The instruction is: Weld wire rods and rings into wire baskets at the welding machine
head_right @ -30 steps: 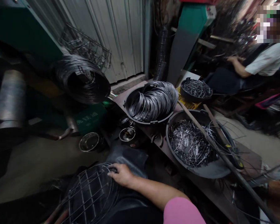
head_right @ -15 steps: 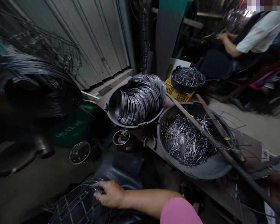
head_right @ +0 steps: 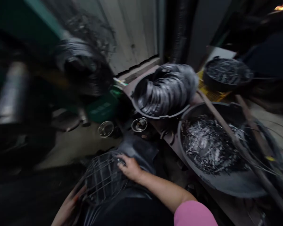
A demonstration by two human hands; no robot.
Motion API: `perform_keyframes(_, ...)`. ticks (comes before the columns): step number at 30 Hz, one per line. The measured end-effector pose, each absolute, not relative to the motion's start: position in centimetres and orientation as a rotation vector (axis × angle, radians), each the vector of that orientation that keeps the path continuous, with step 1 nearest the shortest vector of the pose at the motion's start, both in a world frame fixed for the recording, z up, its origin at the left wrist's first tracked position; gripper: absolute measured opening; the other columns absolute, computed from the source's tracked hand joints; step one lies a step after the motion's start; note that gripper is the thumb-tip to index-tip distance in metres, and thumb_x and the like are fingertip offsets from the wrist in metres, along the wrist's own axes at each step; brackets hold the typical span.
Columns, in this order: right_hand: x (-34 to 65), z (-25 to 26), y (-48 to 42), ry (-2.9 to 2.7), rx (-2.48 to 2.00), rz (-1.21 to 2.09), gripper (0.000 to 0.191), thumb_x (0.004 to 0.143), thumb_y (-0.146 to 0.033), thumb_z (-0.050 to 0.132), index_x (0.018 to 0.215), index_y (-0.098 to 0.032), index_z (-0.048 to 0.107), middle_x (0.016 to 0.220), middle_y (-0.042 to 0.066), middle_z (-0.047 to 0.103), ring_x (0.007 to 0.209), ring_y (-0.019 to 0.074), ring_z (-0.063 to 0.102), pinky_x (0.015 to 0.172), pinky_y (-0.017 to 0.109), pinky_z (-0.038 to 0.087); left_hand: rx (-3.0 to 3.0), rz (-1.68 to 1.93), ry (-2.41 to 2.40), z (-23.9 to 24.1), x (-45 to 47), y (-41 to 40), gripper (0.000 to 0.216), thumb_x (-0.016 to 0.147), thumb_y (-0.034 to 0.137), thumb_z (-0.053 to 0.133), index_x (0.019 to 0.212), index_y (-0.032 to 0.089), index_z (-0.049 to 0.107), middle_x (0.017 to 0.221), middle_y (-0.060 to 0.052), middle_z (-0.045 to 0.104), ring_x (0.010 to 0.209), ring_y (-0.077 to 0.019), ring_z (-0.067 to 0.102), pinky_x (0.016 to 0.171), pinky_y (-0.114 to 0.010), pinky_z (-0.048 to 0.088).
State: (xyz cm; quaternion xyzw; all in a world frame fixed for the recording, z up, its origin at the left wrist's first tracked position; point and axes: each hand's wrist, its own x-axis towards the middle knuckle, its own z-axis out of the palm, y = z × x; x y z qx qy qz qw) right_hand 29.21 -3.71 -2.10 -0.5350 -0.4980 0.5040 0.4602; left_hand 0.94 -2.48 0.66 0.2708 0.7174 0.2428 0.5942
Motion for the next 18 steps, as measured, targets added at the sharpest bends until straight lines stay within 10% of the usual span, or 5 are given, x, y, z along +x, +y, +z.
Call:
perform_keyframes(7,28.6,-2.1,-2.9,-1.239,-1.371,1.246,0.038,0.081,-0.032,0.047,0.114,-0.018,0.057,0.108,0.007,0.066,0.102,0.0214,0.060,0.092,0.036,0.044,0.603,0.730,1.478,1.7,3.2,-2.6,0.074,0.064,0.036,0.075,0.130,0.021,0.045,0.112,-0.009,0.065,0.097,-0.0198,0.064,0.085,-0.027,0.050)
perform_keyframes(18,27.5,-1.2,-2.8,-1.381,-1.474,1.089,0.038,0.080,-0.034,0.046,0.112,-0.018,0.059,0.111,0.008,0.065,0.105,0.0215,0.059,0.094,0.037,0.043,0.748,0.800,1.273,0.0,1.3,-3.0,0.076,0.062,0.045,0.074,0.129,0.021,0.046,0.130,-0.009,0.053,0.118,-0.0270,0.050,0.103,-0.038,0.037)
